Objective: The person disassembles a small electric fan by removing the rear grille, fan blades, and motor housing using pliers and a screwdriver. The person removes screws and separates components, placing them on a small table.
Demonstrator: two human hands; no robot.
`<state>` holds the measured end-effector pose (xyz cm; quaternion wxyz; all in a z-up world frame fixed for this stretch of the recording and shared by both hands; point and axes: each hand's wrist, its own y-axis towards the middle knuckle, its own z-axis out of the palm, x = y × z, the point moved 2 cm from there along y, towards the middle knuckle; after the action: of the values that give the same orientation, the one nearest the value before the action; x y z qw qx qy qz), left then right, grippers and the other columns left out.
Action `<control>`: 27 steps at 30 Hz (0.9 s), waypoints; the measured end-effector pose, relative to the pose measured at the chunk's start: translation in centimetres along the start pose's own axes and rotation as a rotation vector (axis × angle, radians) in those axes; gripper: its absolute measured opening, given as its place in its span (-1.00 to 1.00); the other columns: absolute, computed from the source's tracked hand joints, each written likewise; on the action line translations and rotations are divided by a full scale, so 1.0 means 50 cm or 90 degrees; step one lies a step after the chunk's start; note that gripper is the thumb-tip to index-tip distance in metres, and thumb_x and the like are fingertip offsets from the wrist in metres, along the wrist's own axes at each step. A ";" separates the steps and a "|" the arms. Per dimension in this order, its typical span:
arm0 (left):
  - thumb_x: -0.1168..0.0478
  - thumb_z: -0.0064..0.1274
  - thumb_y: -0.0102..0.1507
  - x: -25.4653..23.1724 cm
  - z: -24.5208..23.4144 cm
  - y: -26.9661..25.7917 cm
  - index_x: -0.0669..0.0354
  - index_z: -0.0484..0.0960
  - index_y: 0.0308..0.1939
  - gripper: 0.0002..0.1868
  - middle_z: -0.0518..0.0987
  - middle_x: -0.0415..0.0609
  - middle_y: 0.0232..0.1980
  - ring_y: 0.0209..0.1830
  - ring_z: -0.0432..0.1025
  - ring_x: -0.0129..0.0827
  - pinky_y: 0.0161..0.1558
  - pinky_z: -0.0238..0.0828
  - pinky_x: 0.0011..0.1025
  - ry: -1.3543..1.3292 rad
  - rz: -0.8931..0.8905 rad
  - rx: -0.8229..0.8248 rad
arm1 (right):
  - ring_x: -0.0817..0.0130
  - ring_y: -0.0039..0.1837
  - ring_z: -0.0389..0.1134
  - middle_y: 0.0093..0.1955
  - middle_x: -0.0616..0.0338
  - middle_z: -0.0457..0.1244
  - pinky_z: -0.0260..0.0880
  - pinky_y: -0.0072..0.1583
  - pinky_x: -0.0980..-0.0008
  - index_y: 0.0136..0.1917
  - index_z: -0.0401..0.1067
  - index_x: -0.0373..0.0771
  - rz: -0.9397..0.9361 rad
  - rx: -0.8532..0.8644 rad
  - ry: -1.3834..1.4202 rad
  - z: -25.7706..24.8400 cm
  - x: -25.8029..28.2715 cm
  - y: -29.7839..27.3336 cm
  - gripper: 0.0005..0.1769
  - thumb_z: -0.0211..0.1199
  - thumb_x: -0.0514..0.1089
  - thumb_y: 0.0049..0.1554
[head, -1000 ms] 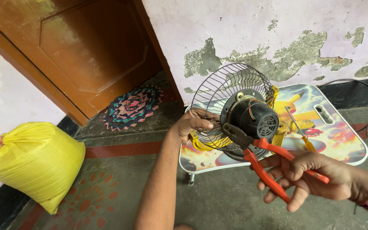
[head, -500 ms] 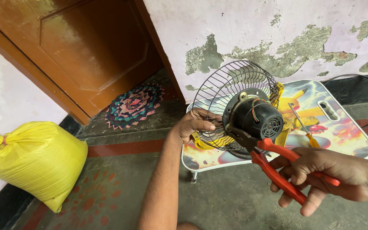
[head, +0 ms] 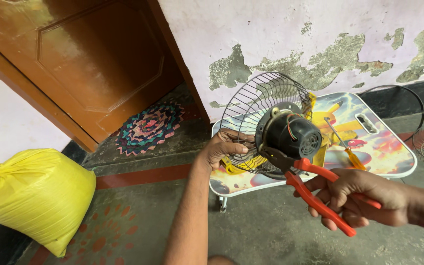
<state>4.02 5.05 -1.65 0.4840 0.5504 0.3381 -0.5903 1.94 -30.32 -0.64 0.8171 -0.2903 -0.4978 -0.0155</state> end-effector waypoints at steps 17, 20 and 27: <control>0.39 0.26 0.03 -0.007 -0.016 0.032 0.37 0.69 -0.01 -0.59 0.72 0.08 -0.08 -0.12 0.61 -0.29 0.05 0.57 -0.30 -0.024 -0.030 -0.071 | 0.30 -0.10 0.38 0.04 0.04 0.26 0.41 -0.11 0.39 0.69 -0.08 -0.29 -0.393 0.559 0.636 0.108 -0.187 0.244 0.05 0.10 -0.30 -0.06; 0.41 0.26 0.05 -0.009 -0.016 0.042 0.40 0.69 0.02 -0.58 0.71 0.06 -0.04 -0.07 0.60 -0.34 0.09 0.55 -0.35 0.008 -0.013 -0.095 | -0.01 -0.04 0.50 0.07 -0.27 0.35 0.44 -0.31 0.36 0.52 0.13 -0.33 -0.305 0.158 0.250 0.029 -0.185 0.216 0.05 0.04 -0.33 -0.31; 0.43 0.23 0.03 -0.023 -0.004 0.031 0.43 0.69 0.01 -0.56 0.72 0.09 -0.05 -0.11 0.61 -0.30 0.08 0.56 -0.29 -0.018 0.036 -0.118 | 0.25 0.26 0.38 0.16 0.08 0.35 0.52 0.18 0.16 0.51 0.20 -0.16 -0.340 -0.298 -0.127 -0.025 -0.210 0.211 -0.10 0.15 -0.41 -0.14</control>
<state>5.47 4.99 -0.32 0.5543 0.5040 0.3688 -0.5503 0.95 -24.96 -14.54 0.6430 -0.3292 -0.6163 -0.3136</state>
